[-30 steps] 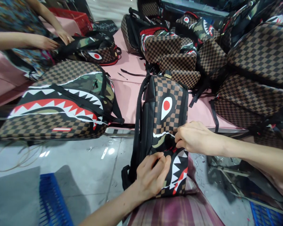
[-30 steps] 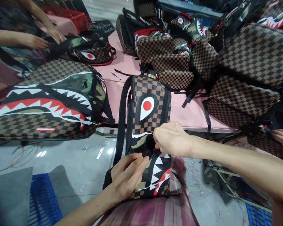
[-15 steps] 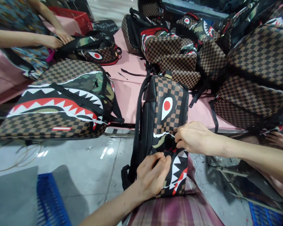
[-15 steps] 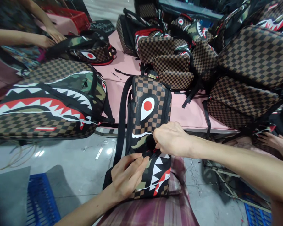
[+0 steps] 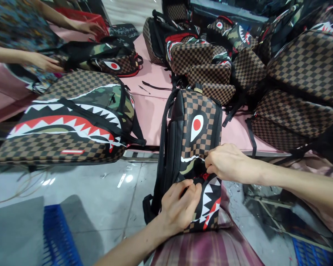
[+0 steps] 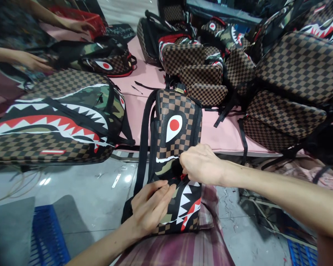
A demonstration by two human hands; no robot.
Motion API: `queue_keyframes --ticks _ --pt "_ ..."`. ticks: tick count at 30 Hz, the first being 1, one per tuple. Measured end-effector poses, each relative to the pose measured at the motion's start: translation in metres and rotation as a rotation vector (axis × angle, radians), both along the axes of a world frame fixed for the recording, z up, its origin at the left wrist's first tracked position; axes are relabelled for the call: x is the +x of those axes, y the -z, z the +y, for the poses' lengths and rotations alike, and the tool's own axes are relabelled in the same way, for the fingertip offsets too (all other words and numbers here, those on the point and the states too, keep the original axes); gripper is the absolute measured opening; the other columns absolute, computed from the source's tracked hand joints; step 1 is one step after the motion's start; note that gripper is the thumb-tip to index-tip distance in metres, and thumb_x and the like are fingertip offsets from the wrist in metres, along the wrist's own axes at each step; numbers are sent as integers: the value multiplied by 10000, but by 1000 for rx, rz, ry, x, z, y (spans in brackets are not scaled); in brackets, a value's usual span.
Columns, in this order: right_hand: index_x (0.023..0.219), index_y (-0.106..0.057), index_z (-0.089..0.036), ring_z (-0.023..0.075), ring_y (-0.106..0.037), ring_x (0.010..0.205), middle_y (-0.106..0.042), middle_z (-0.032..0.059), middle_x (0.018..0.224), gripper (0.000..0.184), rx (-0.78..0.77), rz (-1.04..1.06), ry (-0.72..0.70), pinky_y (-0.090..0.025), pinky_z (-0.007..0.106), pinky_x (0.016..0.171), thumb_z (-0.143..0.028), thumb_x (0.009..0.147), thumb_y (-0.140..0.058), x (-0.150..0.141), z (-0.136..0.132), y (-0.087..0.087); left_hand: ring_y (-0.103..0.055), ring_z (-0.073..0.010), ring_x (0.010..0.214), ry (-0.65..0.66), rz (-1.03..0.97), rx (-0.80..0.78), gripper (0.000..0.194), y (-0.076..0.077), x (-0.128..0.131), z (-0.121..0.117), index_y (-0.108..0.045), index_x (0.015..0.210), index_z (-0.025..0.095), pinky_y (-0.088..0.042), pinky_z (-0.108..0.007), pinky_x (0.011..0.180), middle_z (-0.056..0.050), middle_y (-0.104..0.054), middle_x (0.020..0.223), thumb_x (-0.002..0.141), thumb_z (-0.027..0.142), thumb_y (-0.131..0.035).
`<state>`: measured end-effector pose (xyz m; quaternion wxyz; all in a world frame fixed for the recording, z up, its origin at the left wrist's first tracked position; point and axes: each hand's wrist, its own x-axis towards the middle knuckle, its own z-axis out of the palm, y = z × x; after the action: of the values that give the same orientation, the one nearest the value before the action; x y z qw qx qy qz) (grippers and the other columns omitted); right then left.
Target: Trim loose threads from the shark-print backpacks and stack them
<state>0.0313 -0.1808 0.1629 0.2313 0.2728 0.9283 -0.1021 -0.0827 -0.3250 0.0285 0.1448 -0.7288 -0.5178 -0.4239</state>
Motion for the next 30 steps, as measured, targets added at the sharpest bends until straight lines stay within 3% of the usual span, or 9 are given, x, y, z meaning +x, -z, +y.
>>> queue_keyframes --ticks 3,6,10,12,15,18,21,26,30 --pt "719 -678 -182 172 -624 727 -683 46 775 158 -74 117 91 -394 247 622 -183 790 -538 6 6 0 -618 -181 868 6 1 -5 240 1 0 -1 -601 1075 133 -516 -294 720 -48 -642 810 856 126 -502" --pt "854 -673 -171 154 -606 743 -676 39 818 176 -300 383 255 -418 249 656 -253 827 -520 16 18 1 -622 -177 861 -4 -9 -12 235 3 1 -1 -606 1056 139 -510 -283 714 -40 -643 809 834 103 -537" --pt "970 -632 -132 120 -544 634 -640 23 786 367 -460 635 433 -401 230 553 -432 762 -607 23 21 10 -625 -178 851 -12 -15 -3 238 2 1 0 -610 1042 147 -510 -286 714 -38 -643 810 821 88 -545" --pt "874 -660 -142 105 -504 560 -619 3 686 325 -427 537 395 -356 222 506 -443 757 -615 19 13 16 -623 -183 839 -3 4 13 230 -2 1 2 -614 1024 132 -511 -294 706 -43 -641 798 817 75 -534" --pt "722 -688 -171 120 -536 567 -631 16 634 192 -301 285 233 -331 232 518 -309 801 -580 6 -1 22 -615 -190 810 2 38 36 212 -10 1 3 -621 982 100 -512 -304 676 -54 -637 768 807 50 -512" --pt "745 -709 -197 169 -601 642 -669 46 684 112 -178 93 154 -323 243 518 -203 747 -597 -6 -7 21 -605 -195 802 4 54 49 205 -15 1 4 -623 955 82 -510 -303 649 -60 -634 760 797 33 -503" --pt "771 -712 -200 205 -628 694 -690 69 751 150 -131 12 121 -329 247 506 -180 724 -571 -15 -8 19 -598 -200 815 6 44 54 214 -14 1 4 -623 958 76 -509 -306 649 -62 -635 763 791 21 -501" --pt "767 -673 -153 214 -624 729 -683 100 821 177 -75 73 85 -386 256 562 -103 669 -535 -16 -12 24 -596 -199 820 14 54 31 227 -10 1 3 -623 976 73 -502 -304 683 -60 -635 749 772 16 -541" --pt "757 -593 -138 149 -571 674 -638 64 767 130 -148 502 219 -406 244 600 -148 772 -465 3 3 17 -603 -172 817 22 12 13 206 -17 -6 5 -622 952 119 -484 -278 700 -31 -628 722 766 39 -579"
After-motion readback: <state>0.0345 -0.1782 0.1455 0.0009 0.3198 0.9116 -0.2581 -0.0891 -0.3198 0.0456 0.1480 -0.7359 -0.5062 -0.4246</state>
